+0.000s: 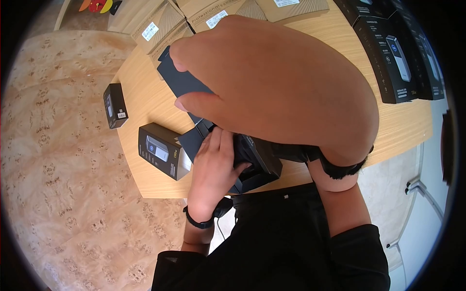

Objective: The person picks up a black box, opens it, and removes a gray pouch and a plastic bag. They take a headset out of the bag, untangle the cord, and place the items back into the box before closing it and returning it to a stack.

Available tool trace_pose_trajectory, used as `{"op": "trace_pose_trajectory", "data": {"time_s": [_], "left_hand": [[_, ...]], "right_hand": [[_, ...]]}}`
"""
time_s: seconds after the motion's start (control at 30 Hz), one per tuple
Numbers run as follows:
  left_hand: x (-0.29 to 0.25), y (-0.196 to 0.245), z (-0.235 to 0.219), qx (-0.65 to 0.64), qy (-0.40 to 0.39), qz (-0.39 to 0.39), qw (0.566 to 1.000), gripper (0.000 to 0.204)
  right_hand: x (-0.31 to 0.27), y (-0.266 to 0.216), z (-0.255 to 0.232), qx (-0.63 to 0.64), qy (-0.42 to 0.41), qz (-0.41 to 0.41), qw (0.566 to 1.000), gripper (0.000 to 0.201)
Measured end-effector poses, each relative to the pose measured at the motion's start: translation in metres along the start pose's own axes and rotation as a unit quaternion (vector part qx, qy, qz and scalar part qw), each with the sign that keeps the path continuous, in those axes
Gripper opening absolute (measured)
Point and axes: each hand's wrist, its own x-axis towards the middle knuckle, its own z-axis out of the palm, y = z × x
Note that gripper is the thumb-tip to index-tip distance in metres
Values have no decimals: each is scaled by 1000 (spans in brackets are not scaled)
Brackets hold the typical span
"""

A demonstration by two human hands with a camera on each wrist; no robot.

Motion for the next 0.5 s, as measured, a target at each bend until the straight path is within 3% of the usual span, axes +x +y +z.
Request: {"op": "trace_pose_trajectory", "data": {"time_s": [0.07, 0.17, 0.37, 0.5], "left_hand": [[-2, 8, -1, -44, 16, -40, 998, 84], [-7, 9, 4, -44, 47, -39, 997, 89], [-13, 0, 14, 24, 61, 49, 997, 92], [-15, 5, 12, 21, 67, 37, 997, 89]], "right_hand": [[0, 0, 0, 0, 1, 0, 1000, 20], [-1, 0, 0, 1, 0, 2, 1000, 19], [-1, 1, 4, 0, 2, 3, 1000, 19], [0, -1, 5, -1, 3, 3, 1000, 19]]}}
